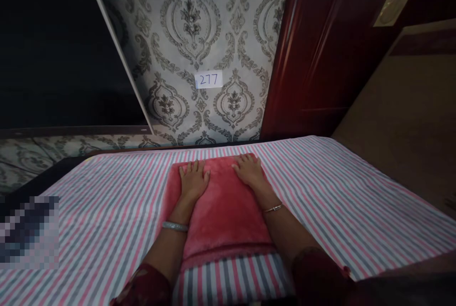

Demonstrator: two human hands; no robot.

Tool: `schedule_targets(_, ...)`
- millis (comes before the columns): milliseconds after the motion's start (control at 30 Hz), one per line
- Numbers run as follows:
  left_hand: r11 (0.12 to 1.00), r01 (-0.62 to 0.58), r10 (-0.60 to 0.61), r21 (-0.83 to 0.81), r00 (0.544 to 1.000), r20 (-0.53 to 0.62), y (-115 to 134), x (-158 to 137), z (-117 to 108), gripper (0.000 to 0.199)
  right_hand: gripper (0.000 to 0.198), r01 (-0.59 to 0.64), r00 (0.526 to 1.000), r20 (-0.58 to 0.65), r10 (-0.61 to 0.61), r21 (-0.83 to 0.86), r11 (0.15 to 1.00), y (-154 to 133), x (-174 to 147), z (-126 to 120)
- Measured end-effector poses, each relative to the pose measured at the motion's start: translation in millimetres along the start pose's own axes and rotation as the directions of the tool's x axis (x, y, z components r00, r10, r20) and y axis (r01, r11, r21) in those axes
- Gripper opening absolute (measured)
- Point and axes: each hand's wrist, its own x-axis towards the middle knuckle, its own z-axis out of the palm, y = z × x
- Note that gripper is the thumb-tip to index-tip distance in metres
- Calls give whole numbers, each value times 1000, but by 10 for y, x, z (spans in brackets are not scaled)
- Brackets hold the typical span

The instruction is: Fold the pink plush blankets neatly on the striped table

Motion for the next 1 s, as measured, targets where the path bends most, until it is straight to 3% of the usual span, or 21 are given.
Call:
schedule_targets(167, 1000, 1, -1, -26, 1000, 19, 21, -13, -65, 57, 58, -154, 988, -2, 156, 110, 982, 255, -73, 28)
schedule_targets(733, 997, -2, 4, -82, 1000, 22, -16, 2, 16, 58, 59, -150, 987, -34, 154, 103, 983, 283, -55, 157)
schedule_targets(867, 995, -1, 2, -104, 1000, 12, 17, 7, -19, 60, 59, -154, 988, -6, 156, 101, 983, 271, -70, 71)
schedule_targets(1000, 990, 55, -52, -126, 998, 28, 69, -37, -266, 69, 59, -171, 985, 12, 171, 39, 984, 117, -162, -146)
